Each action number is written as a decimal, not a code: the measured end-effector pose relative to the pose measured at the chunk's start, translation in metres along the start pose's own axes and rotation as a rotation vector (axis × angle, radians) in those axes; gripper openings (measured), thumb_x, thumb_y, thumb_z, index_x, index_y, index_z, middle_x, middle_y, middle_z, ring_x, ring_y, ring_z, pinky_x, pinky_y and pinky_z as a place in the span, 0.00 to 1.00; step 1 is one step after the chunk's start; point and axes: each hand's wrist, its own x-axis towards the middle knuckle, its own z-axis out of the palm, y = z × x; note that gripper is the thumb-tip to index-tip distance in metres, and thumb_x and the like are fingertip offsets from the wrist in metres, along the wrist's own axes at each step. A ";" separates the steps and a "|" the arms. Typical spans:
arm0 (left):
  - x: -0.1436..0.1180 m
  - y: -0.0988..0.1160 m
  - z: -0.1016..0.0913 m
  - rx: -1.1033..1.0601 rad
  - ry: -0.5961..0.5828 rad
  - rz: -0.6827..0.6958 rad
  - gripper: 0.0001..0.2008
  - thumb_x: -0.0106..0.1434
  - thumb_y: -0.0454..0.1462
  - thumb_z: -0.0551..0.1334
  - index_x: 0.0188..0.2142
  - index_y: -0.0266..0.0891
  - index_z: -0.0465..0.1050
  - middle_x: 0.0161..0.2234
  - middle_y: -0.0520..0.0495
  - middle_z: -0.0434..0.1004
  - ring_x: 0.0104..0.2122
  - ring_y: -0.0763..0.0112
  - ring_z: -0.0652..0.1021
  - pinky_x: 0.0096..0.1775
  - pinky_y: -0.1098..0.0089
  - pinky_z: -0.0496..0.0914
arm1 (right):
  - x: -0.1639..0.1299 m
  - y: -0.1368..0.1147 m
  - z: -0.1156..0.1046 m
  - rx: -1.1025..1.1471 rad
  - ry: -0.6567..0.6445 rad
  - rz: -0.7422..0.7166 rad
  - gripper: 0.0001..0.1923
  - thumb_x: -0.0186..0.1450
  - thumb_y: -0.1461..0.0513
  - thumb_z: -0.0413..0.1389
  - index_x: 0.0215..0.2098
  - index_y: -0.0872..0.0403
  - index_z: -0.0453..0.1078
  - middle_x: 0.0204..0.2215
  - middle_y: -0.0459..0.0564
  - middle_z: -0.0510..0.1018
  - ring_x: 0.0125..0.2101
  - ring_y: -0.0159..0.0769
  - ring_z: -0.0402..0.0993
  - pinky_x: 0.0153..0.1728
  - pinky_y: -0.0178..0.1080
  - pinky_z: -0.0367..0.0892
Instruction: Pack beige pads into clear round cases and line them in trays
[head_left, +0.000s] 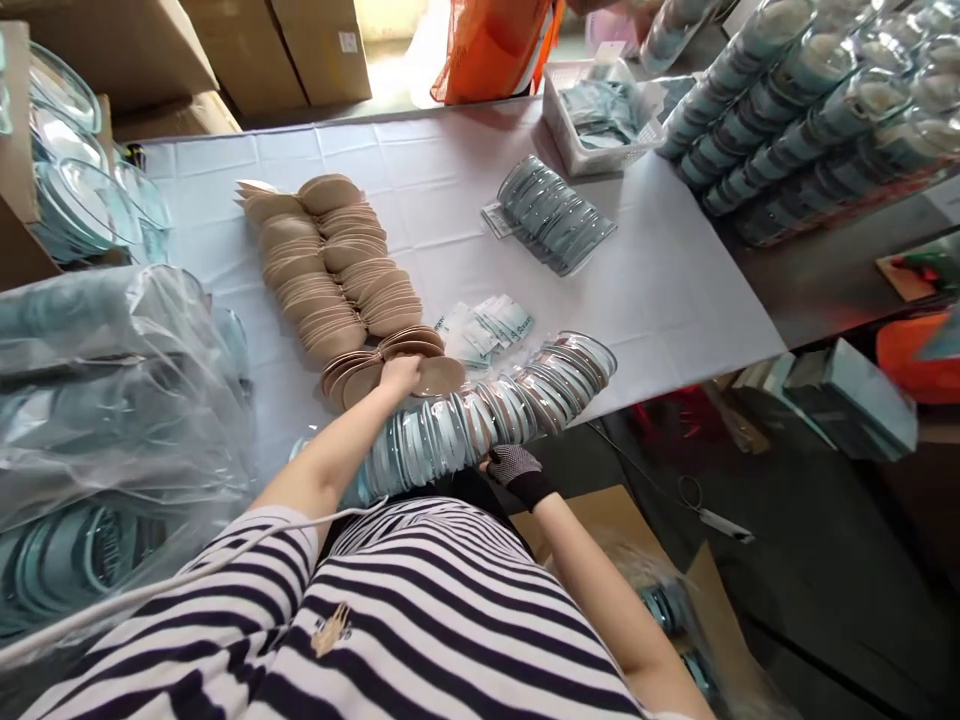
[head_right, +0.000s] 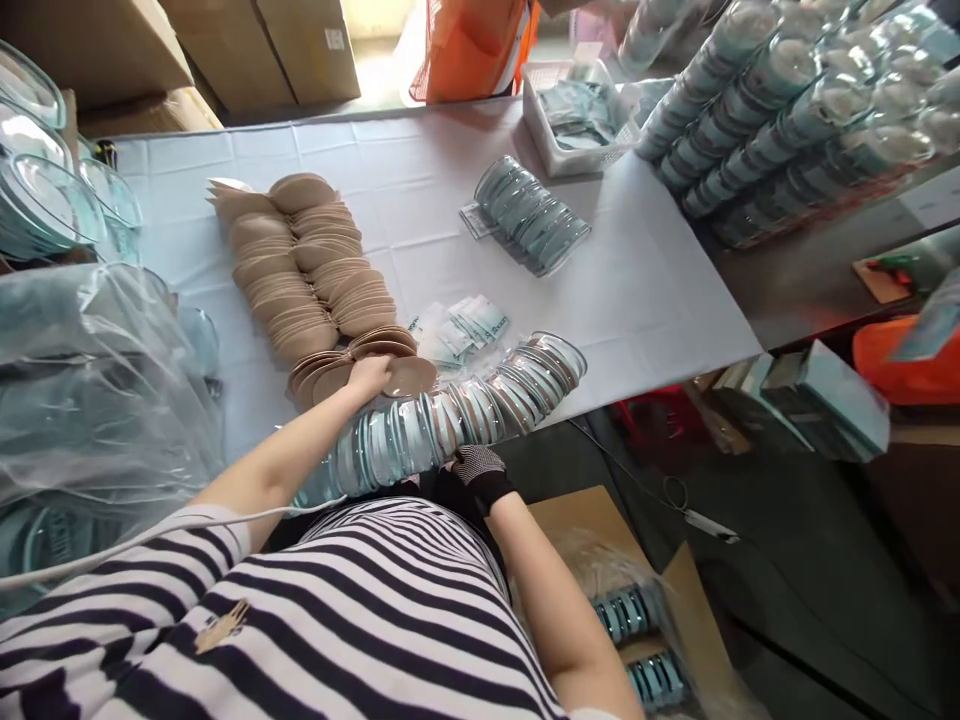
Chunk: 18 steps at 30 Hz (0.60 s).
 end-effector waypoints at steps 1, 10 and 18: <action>-0.001 0.001 0.001 0.000 0.012 -0.003 0.15 0.62 0.36 0.57 0.46 0.41 0.77 0.39 0.39 0.80 0.42 0.53 0.77 0.41 0.61 0.69 | 0.002 0.006 -0.012 0.025 -0.028 -0.033 0.11 0.63 0.54 0.58 0.34 0.52 0.78 0.35 0.52 0.83 0.36 0.38 0.78 0.34 0.34 0.66; -0.023 0.031 -0.032 -0.205 0.320 0.051 0.15 0.68 0.36 0.51 0.46 0.42 0.76 0.45 0.44 0.79 0.47 0.60 0.77 0.50 0.61 0.67 | 0.108 -0.025 -0.135 0.110 0.328 -0.360 0.30 0.59 0.60 0.61 0.59 0.53 0.66 0.54 0.54 0.75 0.53 0.41 0.71 0.53 0.39 0.64; -0.021 0.035 -0.060 -0.160 0.195 0.016 0.16 0.68 0.37 0.53 0.50 0.46 0.74 0.48 0.47 0.79 0.44 0.61 0.79 0.44 0.66 0.70 | 0.184 -0.016 -0.168 0.275 0.311 -0.456 0.22 0.68 0.58 0.50 0.58 0.56 0.66 0.54 0.55 0.75 0.51 0.38 0.72 0.53 0.40 0.66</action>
